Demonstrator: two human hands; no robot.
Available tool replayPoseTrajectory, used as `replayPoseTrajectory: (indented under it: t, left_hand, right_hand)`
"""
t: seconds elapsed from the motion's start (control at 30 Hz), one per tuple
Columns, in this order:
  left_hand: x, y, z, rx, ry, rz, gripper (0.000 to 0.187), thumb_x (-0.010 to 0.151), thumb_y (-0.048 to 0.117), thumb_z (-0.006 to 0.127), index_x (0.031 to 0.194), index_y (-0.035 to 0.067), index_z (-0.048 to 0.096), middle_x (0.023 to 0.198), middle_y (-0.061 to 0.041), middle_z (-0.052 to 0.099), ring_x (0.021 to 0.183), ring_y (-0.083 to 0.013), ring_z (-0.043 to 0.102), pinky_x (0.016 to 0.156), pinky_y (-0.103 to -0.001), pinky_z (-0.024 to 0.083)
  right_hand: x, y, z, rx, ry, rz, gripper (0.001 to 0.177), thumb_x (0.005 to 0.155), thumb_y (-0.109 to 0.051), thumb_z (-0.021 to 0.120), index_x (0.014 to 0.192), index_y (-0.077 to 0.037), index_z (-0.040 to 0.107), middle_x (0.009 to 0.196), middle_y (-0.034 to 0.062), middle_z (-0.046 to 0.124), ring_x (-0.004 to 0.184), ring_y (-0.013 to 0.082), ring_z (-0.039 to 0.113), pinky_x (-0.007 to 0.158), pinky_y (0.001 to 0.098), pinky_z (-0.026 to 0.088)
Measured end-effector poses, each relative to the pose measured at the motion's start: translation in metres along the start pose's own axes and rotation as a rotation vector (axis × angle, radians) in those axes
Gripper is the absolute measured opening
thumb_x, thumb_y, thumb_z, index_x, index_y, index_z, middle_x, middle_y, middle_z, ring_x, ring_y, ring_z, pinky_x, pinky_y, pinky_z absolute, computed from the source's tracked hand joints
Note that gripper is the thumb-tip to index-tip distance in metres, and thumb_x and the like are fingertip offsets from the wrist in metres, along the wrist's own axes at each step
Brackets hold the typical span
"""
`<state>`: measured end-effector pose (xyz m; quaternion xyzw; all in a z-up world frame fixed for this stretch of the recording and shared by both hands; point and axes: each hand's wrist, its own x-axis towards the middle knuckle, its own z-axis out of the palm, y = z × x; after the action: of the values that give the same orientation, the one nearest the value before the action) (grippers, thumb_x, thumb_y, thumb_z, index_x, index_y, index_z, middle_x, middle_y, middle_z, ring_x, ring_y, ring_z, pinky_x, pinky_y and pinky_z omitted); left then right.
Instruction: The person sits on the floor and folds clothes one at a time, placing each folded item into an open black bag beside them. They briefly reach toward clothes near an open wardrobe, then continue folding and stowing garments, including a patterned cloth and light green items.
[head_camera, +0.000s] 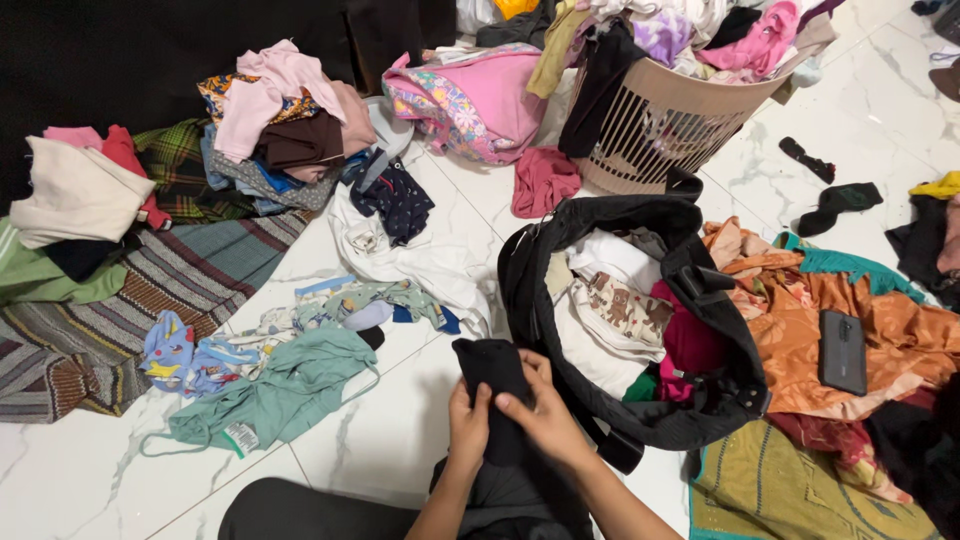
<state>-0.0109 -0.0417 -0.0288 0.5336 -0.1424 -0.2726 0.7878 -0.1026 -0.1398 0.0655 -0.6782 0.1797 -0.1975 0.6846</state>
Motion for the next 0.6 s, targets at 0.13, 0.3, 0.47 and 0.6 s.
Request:
replayPoseTrajectory:
  t: [0.13,0.3,0.47,0.6]
  left_hand:
    - [0.008,0.033,0.03,0.248,0.054,0.272,0.036,0.089,0.008,0.076,0.112,-0.001,0.05,0.097,-0.008,0.064,0.091,-0.0145,0.062,0.083,-0.03,0.052]
    - [0.034,0.078,0.062,0.499,-0.048,0.15,0.037,0.087,0.011,0.085,0.107,0.001,0.055,0.067,-0.011,0.055,0.06,-0.0144,0.05,0.057,-0.03,0.042]
    - [0.044,0.086,0.064,0.399,-0.113,0.356,0.039,0.092,0.007,0.074,0.124,0.002,0.052,0.079,-0.004,0.062,0.065,-0.0108,0.057,0.061,-0.025,0.048]
    - [0.04,0.079,0.053,0.39,-0.166,0.35,0.046,0.092,0.004,0.07,0.132,0.002,0.048,0.089,-0.005,0.067,0.068,-0.0116,0.061,0.062,-0.026,0.05]
  right_hand:
    - [0.0,0.0,-0.013,0.06,0.139,0.125,0.059,0.089,-0.016,0.075,0.14,0.005,0.053,0.133,0.0159,0.062,0.12,0.0214,0.059,0.105,0.034,0.046]
    - [0.037,-0.004,-0.102,0.382,0.353,0.287,0.063,0.084,-0.014,0.069,0.142,-0.008,0.047,0.124,0.009,0.068,0.109,0.0219,0.066,0.092,0.0385,0.055]
    - [0.11,-0.009,-0.237,0.123,0.089,0.275,0.072,0.082,-0.019,0.076,0.147,-0.001,0.05,0.129,0.0103,0.066,0.114,0.0214,0.064,0.099,0.0359,0.051]
    - [0.159,0.019,-0.276,-0.35,-0.083,0.641,0.072,0.086,-0.022,0.072,0.151,-0.006,0.045,0.139,0.0118,0.059,0.122,0.0267,0.06,0.103,0.0388,0.049]
